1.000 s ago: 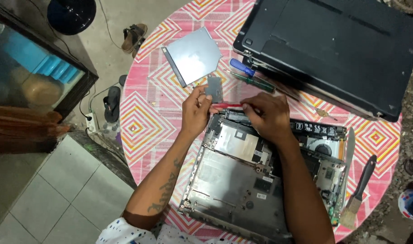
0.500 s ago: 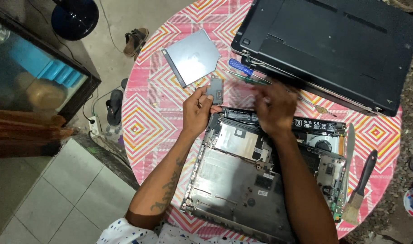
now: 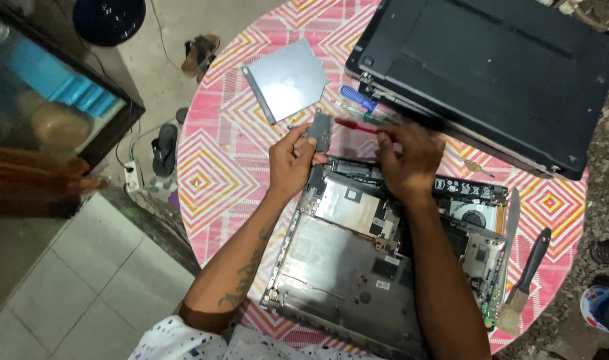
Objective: Removing internal electronic components from a laptop using a screwdriver and manual prying.
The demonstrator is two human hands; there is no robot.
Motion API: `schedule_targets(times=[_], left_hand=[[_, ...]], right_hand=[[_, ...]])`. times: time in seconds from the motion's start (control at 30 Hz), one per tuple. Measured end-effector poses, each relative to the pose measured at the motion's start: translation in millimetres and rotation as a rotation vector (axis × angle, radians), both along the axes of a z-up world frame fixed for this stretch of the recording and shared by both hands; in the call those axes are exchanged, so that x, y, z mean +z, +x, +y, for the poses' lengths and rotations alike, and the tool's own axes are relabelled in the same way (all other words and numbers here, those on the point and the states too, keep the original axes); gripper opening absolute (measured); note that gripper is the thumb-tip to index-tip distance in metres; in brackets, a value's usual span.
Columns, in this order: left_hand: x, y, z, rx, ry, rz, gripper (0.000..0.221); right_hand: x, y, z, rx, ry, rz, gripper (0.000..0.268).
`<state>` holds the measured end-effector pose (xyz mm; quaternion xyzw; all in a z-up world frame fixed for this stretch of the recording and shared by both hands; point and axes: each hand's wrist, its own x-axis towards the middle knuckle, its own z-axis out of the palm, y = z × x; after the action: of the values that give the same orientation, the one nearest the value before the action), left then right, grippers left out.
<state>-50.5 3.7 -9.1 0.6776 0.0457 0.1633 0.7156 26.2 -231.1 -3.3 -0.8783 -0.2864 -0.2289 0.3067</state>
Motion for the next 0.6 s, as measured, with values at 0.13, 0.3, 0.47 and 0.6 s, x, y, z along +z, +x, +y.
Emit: schedule_targets(times=[0.13, 0.3, 0.47, 0.6], left_hand=[[2, 3, -1, 0.016, 0.031, -0.005, 0.028], [4, 1, -2, -0.008, 0.024, 0.009, 0.028], [2, -1, -2, 0.001, 0.084, 0.011, 0.026], [0, -3, -1, 0.017, 0.092, 0.005, 0.026]], right_hand=[[21, -7, 10, 0.178, 0.091, 0.166, 0.006], [25, -14, 21, 0.209, 0.227, 0.147, 0.004], [-3, 0, 9, 0.076, 0.153, -0.217, 0.007], [-3, -5, 12, 0.084, 0.036, -0.093, 0.009]])
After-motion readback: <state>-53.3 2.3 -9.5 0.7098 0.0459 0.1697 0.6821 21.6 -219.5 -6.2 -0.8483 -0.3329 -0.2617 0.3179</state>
